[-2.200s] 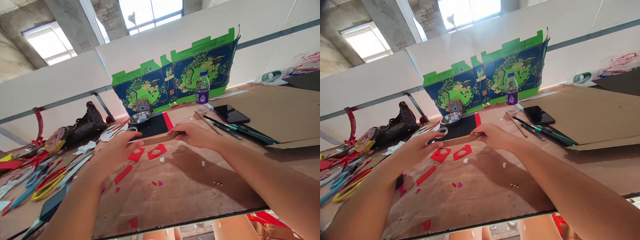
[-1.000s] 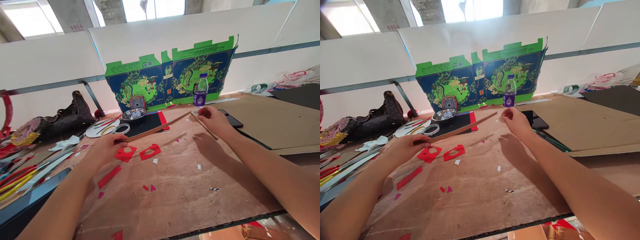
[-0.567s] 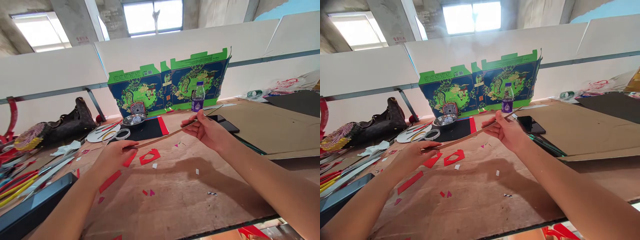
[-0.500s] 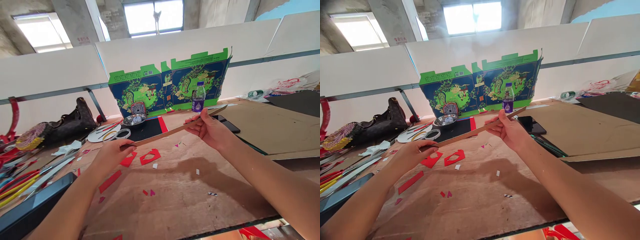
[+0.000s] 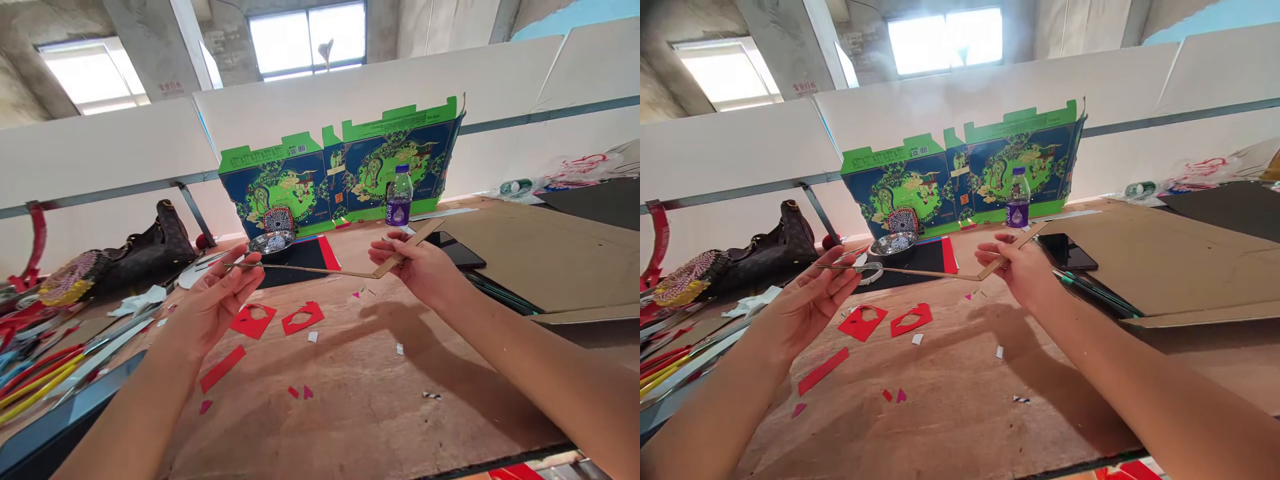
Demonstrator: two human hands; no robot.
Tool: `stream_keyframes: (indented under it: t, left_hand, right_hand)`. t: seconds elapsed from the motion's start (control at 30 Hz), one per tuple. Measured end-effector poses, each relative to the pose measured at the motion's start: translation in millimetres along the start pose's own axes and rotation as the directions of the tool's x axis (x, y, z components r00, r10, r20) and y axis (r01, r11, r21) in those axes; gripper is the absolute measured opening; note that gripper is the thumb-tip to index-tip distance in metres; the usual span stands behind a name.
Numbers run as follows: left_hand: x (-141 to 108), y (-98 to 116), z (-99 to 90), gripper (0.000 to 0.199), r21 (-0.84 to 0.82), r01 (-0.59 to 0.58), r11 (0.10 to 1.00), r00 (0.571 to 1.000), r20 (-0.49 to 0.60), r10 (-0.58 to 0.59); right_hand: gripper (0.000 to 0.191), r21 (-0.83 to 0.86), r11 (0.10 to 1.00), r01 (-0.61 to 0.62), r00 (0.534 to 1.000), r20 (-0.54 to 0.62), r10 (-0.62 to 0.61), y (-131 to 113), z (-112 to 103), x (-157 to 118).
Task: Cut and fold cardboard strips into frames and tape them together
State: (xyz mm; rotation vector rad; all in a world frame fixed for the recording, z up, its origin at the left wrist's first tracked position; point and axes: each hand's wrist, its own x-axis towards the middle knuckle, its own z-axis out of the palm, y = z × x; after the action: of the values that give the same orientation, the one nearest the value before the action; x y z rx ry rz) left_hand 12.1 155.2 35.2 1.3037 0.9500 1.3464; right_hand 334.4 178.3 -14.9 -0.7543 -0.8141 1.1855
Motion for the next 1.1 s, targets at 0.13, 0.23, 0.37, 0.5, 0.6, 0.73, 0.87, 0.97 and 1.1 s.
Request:
stream_keyframes:
  t: [0.13,0.23,0.37,0.5,0.6,0.73,0.87,0.97,1.1]
  left_hand:
    - [-6,-2,10.2,0.037,-0.070,0.023,0.997,0.997,0.071,-0.018]
    - [-9,-4,16.6,0.033,-0.097,0.044,0.994,0.996,0.080,-0.036]
    - [-2,-4,16.7,0.023,-0.216,0.110,0.970,0.987,-0.094,-0.132]
    - [5,-2,11.8,0.023,-0.235,0.108,0.966,0.960,-0.229,-0.163]
    - [6,-1,11.0,0.018,-0.225,0.136,0.965,0.936,-0.291,-0.200]
    - [4,-2,14.6,0.011,-0.223,0.161,0.962,0.919,-0.323,-0.228]
    - [4,-3,17.6,0.013,-0.224,0.146,0.964,0.925,-0.313,-0.213]
    - [2,-5,19.8,0.010,-0.214,0.149,0.965,0.938,-0.277,-0.207]
    - [-1,-6,22.7,0.010,-0.220,0.157,0.963,0.948,-0.240,-0.210]
  right_hand:
    - [0.006,0.010,0.997,-0.082,0.996,0.038,0.082,-2,12,-11]
    - [0.013,0.035,0.994,-0.100,0.992,0.077,0.097,-7,15,-15]
    - [0.019,0.060,0.994,-0.094,0.972,0.219,0.079,-11,12,-15]
    - [0.024,0.009,0.998,-0.059,0.919,0.392,0.051,-8,12,-15]
    - [0.026,-0.021,0.997,-0.072,0.888,0.455,0.074,-2,13,-18]
    - [0.014,-0.012,0.993,-0.116,0.902,0.417,0.111,4,15,-22]
    - [0.019,0.014,0.990,-0.139,0.913,0.389,0.123,5,17,-24]
    - [0.026,0.021,0.991,-0.132,0.931,0.345,0.117,6,18,-24]
    - [0.020,0.032,0.993,-0.116,0.953,0.286,0.102,9,18,-23]
